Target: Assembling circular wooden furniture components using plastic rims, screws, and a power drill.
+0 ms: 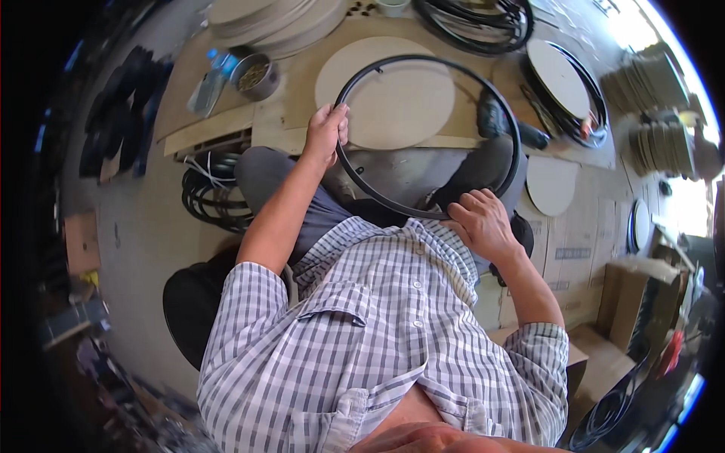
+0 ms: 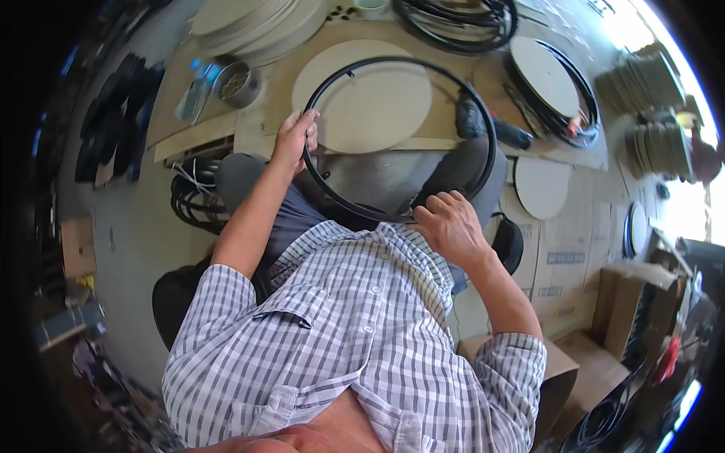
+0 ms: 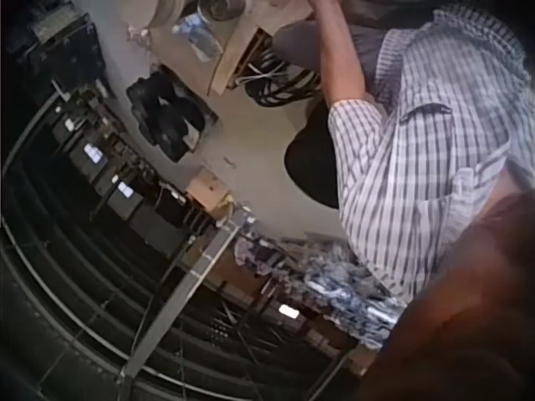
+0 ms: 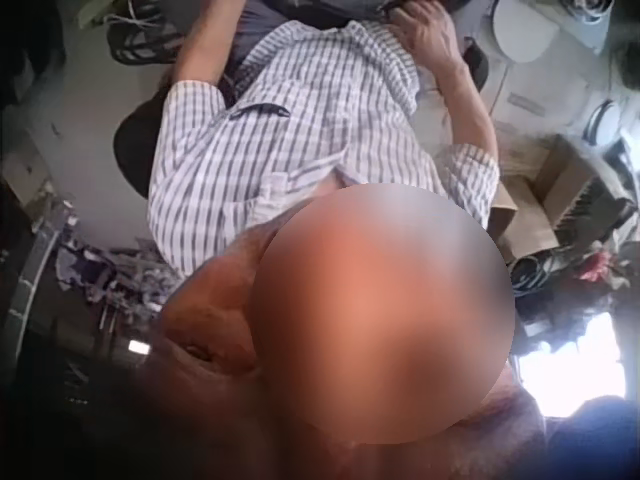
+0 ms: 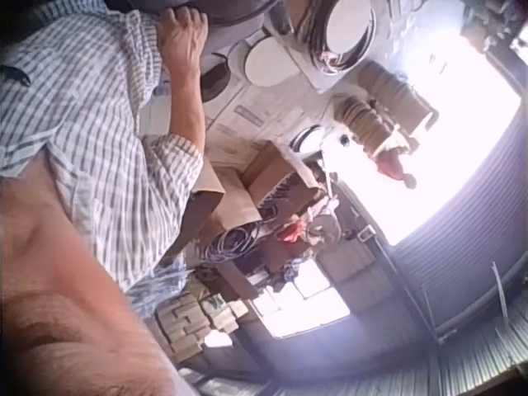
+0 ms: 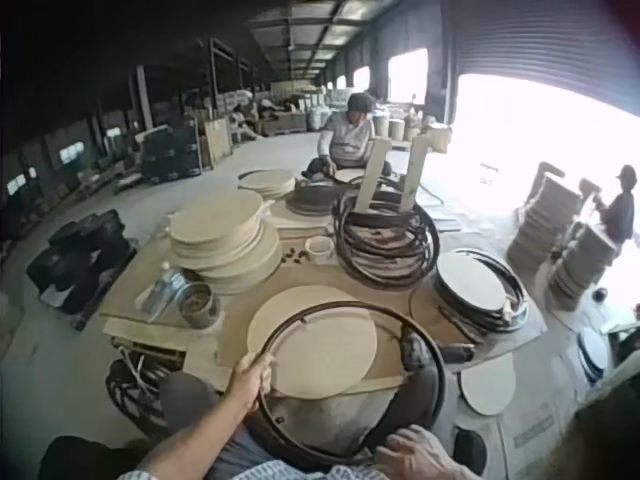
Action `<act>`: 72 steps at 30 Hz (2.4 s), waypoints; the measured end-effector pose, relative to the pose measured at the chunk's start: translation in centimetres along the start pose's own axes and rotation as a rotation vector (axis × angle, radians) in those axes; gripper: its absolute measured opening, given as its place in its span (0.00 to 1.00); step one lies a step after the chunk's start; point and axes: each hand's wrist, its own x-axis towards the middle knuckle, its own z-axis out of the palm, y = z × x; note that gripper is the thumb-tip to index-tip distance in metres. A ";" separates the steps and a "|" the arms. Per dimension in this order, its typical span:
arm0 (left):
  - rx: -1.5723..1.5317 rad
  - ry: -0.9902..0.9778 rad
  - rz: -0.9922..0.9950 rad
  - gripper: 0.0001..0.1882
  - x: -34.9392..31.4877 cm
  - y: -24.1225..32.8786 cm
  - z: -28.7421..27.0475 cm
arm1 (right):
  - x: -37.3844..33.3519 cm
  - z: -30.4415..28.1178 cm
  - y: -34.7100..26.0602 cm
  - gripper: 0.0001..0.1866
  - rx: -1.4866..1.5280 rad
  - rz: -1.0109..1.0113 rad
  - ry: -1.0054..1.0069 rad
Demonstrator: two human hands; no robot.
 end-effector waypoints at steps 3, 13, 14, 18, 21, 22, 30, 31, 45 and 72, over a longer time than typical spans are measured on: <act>0.122 0.102 0.189 0.10 0.3 0.5 -3.7 | 3.6 2.0 0.8 0.14 -0.029 -0.074 -0.038; -0.119 0.023 0.350 0.15 0.2 7.0 -6.9 | 7.8 -0.7 -0.8 0.18 0.013 -0.242 0.320; -0.351 -0.004 0.324 0.23 0.0 8.5 -6.3 | 8.5 -2.5 -1.4 0.22 0.007 -0.312 0.486; -0.041 0.031 0.446 0.37 0.7 9.9 -6.0 | 11.2 -8.0 -2.1 0.08 0.264 0.091 0.875; -0.046 0.155 0.384 0.24 2.4 5.6 -5.4 | 14.2 -8.0 4.2 0.12 0.965 0.420 0.783; -0.027 0.212 0.416 0.22 2.5 4.4 -6.7 | 15.2 -6.9 6.5 0.12 1.289 0.470 0.686; 0.730 0.509 0.321 0.16 7.6 -1.4 -12.2 | 20.3 7.1 18.6 0.10 0.948 0.889 0.457; 0.907 0.601 0.391 0.21 8.5 -2.2 -14.7 | 21.6 7.9 18.5 0.10 0.756 0.906 0.394; 1.212 0.634 0.321 0.23 13.2 -1.9 -11.4 | 23.2 13.0 23.2 0.17 -0.048 0.757 0.370; 1.190 0.665 0.306 0.24 13.5 -1.7 -11.1 | 23.9 12.7 22.7 0.19 0.017 0.766 0.446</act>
